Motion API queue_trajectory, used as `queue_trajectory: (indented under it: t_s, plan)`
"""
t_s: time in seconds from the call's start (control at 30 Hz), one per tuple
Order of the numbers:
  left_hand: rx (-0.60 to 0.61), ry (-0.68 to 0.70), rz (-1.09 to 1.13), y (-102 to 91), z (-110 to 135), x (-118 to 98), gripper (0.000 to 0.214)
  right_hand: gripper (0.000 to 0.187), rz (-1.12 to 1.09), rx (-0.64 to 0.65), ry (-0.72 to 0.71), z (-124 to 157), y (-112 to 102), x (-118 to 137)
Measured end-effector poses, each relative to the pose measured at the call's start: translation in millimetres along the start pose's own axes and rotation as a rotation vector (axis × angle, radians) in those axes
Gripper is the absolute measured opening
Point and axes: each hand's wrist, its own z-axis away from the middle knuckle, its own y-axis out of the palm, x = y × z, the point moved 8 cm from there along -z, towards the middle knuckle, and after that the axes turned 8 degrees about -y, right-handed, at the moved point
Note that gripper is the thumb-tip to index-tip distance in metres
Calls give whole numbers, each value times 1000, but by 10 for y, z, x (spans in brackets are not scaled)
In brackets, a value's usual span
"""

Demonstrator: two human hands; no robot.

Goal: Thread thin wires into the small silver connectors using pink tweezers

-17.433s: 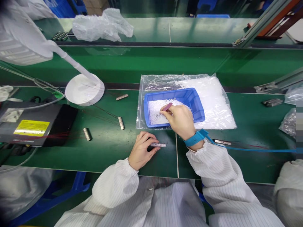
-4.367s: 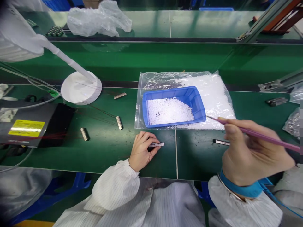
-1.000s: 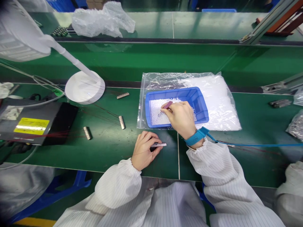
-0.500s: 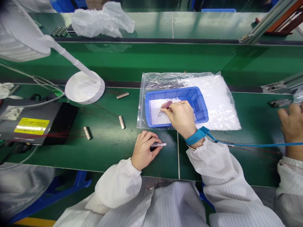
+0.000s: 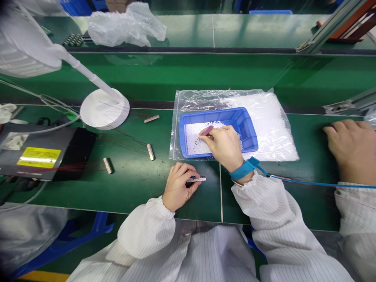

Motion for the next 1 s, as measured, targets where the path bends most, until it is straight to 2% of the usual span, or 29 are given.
queue_trajectory:
  t_s: [1.0]
  plan:
    - [5, 0, -15, 8, 0, 5, 6, 19, 25, -9, 10, 8, -4, -26]
